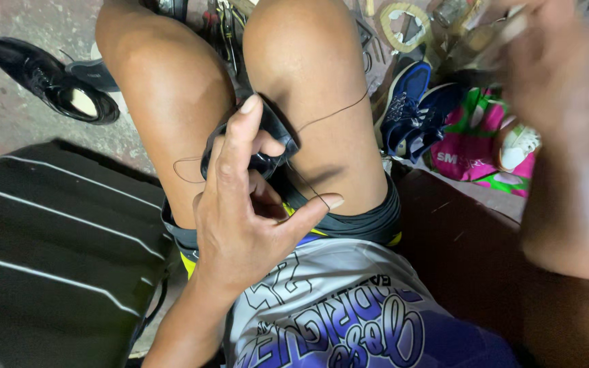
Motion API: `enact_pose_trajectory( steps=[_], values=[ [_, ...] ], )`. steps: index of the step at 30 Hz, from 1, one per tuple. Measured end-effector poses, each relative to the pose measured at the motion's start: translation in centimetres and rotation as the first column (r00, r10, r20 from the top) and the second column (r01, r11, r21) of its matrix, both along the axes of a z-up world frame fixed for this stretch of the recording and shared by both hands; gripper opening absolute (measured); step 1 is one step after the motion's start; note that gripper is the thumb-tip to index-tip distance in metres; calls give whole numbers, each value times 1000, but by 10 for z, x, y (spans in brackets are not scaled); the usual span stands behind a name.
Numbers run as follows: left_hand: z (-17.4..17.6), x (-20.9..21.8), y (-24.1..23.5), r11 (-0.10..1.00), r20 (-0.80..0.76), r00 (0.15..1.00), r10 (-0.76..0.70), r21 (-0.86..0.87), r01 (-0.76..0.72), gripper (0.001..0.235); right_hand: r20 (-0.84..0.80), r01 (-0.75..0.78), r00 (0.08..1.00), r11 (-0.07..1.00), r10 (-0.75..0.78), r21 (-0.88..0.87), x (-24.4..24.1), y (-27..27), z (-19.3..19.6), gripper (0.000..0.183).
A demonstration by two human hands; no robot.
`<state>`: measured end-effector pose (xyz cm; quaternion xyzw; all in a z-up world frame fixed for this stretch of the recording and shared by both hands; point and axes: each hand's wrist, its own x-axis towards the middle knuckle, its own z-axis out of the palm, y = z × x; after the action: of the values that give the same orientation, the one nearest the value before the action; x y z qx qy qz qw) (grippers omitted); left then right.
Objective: The person is sitting on the floor and sewing a black shoe using a needle and thread. They repeatedly push the needle through the shoe's sole and pull the thread tight to secure the stitching.
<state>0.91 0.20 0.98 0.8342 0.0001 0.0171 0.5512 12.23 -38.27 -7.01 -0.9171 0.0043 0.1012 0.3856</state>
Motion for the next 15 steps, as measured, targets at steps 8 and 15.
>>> enact_pose_trajectory(
  steps=[8,15],
  values=[
    [-10,-14,8,1000,130,991,-11,-11,13,79,175,-610,786,790,594,60,-78,151,43,30],
    [-33,-37,45,955,71,993,92,277,-108,43,124,-393,896,633,426,667,-55,159,65,46]
  ],
)
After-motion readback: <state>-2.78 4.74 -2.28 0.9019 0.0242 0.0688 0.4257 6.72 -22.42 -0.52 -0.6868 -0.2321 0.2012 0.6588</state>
